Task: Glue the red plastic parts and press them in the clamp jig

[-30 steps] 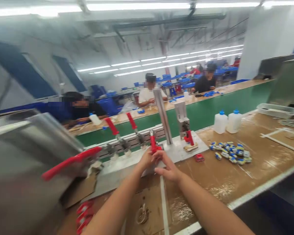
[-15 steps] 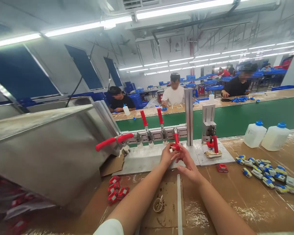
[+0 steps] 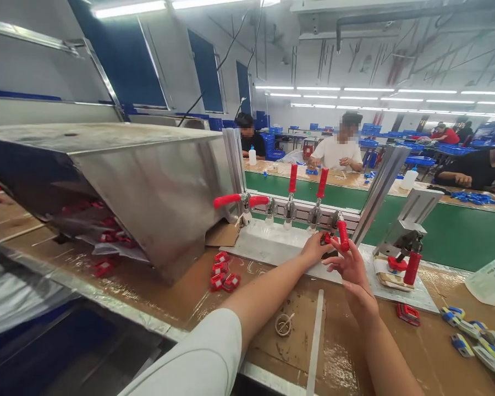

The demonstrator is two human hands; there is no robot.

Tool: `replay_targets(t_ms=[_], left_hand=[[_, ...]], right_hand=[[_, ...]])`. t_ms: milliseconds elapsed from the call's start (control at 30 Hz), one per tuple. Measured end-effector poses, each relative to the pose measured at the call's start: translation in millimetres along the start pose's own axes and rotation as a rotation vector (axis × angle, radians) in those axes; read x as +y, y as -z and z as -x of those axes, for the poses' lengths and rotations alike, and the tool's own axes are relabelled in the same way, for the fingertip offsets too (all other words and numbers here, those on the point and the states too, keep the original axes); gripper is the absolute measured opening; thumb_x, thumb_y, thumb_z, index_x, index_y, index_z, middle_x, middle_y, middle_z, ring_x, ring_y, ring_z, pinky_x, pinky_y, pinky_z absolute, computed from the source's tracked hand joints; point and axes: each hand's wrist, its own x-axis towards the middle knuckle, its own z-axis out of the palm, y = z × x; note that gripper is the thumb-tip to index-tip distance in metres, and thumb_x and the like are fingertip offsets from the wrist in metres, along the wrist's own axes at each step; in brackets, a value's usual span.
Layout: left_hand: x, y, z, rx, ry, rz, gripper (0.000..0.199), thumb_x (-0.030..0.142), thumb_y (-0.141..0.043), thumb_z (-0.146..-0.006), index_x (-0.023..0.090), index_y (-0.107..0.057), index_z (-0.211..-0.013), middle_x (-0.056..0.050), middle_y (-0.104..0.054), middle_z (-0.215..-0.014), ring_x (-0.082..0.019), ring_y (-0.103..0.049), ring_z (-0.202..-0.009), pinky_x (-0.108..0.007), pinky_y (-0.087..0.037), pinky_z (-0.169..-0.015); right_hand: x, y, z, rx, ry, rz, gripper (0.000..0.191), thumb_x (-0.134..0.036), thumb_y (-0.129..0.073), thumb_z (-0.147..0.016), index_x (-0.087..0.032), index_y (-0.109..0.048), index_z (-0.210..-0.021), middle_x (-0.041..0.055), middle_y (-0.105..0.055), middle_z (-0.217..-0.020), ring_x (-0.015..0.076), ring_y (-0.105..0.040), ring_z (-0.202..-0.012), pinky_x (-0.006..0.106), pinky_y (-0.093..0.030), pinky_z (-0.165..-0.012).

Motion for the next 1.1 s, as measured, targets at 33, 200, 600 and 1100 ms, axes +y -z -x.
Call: replay_targets(t_ms=[33, 200, 600, 1100], left_hand=[[-1, 0.4, -2, -0.017, -0.009, 0.008, 0.038, 0.023, -0.074, -0.080, 0.017, -0.067, -0.117, -0.007, -0.075, -0.106, -0.024, -0.069, -0.101, -0.037, -0.052, -0.095], [-13, 0.7, -8, -0.069, -0.024, 0.060, 0.042, 0.026, -0.075, -0.080, 0.017, -0.067, -0.120, -0.006, -0.075, -0.109, -0.022, -0.068, -0.103, -0.035, -0.051, -0.097], [-21, -0.5, -9, -0.120, -0.025, 0.118, 0.051, 0.038, -0.081, -0.081, 0.017, -0.066, -0.125, -0.007, -0.074, -0.116, -0.021, -0.068, -0.107, -0.032, -0.048, -0.100], [-16, 4.9, -6, -0.133, -0.001, 0.064, 0.053, 0.039, -0.079, -0.082, 0.018, -0.064, -0.128, -0.007, -0.074, -0.116, -0.022, -0.067, -0.107, -0.034, -0.049, -0.101]], right_hand=[[-1, -1, 0, 0.003, 0.003, 0.020, 0.073, -0.049, -0.056, -0.093, -0.038, -0.027, -0.159, 0.0129, -0.040, -0.162, 0.0340, -0.066, -0.111, 0.051, -0.053, -0.083], [-8, -4, 0, 0.032, -0.024, 0.211, 0.058, -0.040, -0.049, -0.103, -0.039, -0.029, -0.157, 0.0124, -0.045, -0.157, 0.0276, -0.068, -0.106, 0.050, -0.054, -0.087], [18, 10, 9, 0.120, 0.043, 0.584, 0.045, -0.023, -0.061, -0.097, -0.030, -0.047, -0.139, 0.0088, -0.063, -0.129, 0.0203, -0.070, -0.088, 0.048, -0.054, -0.090], [24, -1, 4, 0.135, -0.058, 0.830, 0.028, -0.023, -0.056, -0.092, -0.024, -0.055, -0.120, 0.0050, -0.061, -0.098, 0.0206, -0.060, -0.081, 0.037, -0.052, -0.073]])
